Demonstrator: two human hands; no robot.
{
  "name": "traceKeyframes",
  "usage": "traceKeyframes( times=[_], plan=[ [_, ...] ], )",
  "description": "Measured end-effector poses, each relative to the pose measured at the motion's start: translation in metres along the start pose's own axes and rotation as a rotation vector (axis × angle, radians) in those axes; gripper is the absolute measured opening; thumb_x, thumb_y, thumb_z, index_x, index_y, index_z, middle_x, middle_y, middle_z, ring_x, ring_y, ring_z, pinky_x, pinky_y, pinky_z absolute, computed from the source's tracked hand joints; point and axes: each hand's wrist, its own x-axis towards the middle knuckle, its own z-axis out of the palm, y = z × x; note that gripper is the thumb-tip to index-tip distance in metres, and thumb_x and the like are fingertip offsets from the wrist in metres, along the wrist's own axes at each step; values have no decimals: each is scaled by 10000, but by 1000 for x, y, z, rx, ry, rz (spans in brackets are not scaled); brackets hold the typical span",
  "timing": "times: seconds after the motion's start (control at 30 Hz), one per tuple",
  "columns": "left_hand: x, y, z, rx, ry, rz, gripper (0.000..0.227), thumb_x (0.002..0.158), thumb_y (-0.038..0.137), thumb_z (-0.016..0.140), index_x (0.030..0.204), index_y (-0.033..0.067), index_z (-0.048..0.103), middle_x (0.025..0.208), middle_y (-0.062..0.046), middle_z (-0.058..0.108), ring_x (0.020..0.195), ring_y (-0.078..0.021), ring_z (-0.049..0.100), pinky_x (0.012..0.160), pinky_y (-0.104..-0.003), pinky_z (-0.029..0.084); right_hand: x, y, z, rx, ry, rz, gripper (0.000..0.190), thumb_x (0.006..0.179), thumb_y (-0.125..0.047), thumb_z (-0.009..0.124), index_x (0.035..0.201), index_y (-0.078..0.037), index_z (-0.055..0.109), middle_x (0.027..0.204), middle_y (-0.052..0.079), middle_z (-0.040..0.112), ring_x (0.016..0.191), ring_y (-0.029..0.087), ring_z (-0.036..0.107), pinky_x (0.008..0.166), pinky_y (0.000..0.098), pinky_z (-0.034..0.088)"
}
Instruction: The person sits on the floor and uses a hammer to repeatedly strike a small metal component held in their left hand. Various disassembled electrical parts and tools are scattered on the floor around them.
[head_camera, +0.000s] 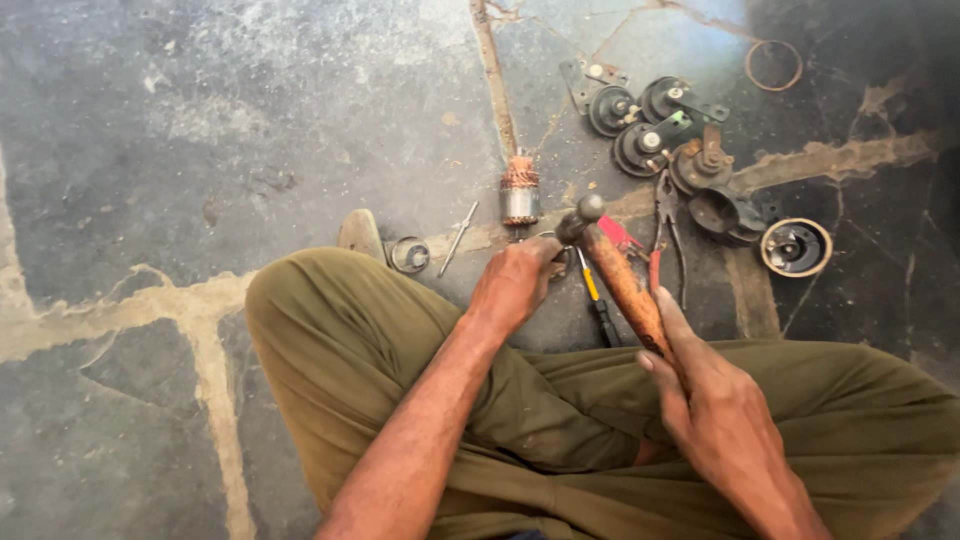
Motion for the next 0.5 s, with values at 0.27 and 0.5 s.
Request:
traceKeyframes(
  times=[0.27, 0.5],
  plan=[
    [-2, -4, 2, -8, 20, 22, 89, 921, 55, 616, 998, 50, 661, 988, -225, 701, 937, -468, 662, 754, -542, 517, -22, -3, -10, 91, 422, 19, 641, 994, -133, 645, 1585, -62, 408, 1151, 303, 695, 913, 357, 723, 767, 409, 557],
    [7, -13, 12, 35, -82, -48, 114, 897, 88, 647, 1000, 70, 690, 939, -228, 698, 902, -463, 673, 731, -553, 513, 0, 19, 19, 113, 141, -144, 651, 934, -171, 675, 1548, -96, 471, 1091, 327, 699, 979, 437, 698, 705, 436, 570]
  ],
)
